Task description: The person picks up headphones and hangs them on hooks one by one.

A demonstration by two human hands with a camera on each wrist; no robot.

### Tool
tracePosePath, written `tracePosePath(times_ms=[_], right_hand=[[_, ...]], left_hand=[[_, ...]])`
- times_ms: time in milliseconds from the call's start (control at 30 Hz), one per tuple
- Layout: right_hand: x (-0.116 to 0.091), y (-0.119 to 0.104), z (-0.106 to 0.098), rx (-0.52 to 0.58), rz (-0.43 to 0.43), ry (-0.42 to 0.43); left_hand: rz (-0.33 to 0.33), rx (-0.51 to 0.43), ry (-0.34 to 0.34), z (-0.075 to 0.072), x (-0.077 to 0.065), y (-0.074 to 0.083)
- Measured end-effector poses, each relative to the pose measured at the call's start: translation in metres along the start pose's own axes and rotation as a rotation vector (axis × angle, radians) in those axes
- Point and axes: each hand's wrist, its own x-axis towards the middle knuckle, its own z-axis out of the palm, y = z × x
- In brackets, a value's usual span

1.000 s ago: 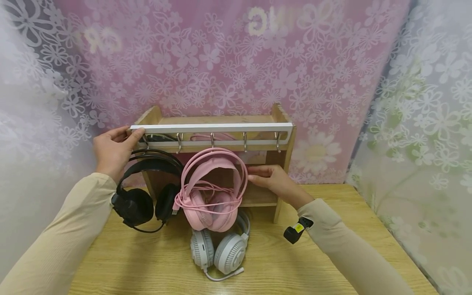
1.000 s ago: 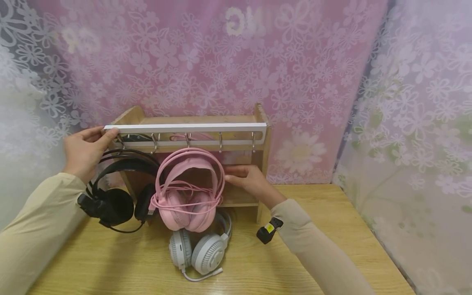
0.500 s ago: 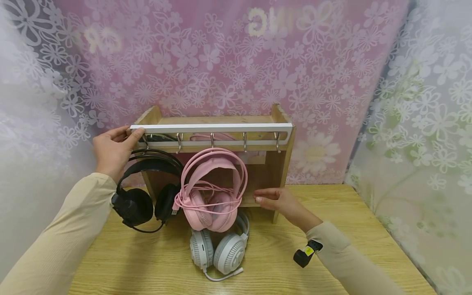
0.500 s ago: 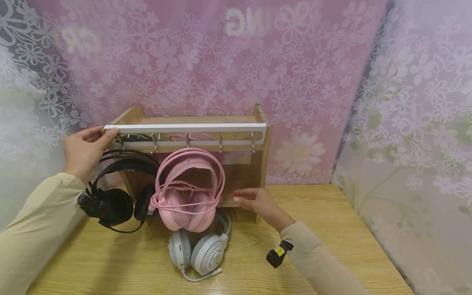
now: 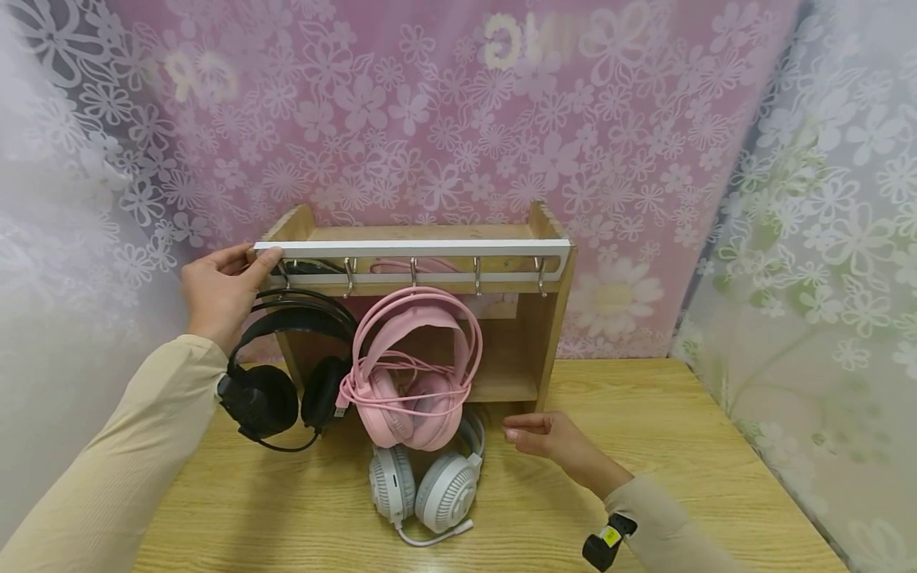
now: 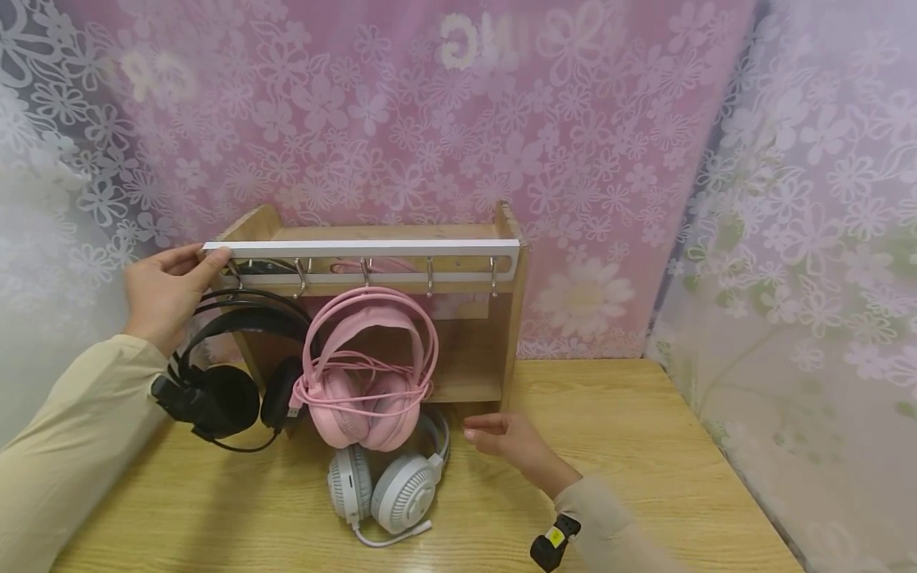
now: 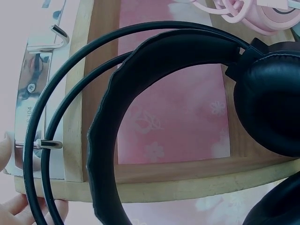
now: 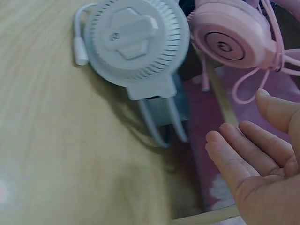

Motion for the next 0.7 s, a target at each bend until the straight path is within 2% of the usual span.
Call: tracePosePath(times_ms=[133, 400, 500, 700], right_hand=[[-0.005, 0.019, 0.007, 0.1, 0.006, 0.002], [-0.005, 0.056, 0.023, 0.406, 0.019, -0.005], [-0.003, 0.062, 0.029, 0.476, 0.028, 0.019], [0.005, 0.065, 0.038, 0.538, 0.069, 0.057]], left_hand=[[0.002, 0.025, 0.004, 0.0, 0.0, 0.0], [0.016, 0.078, 0.013, 0.0, 0.0, -0.002], [0.022, 0.074, 0.012, 0.001, 0.0, -0.001], [0.021, 0.073, 0.012, 0.001, 0.0, -0.001]])
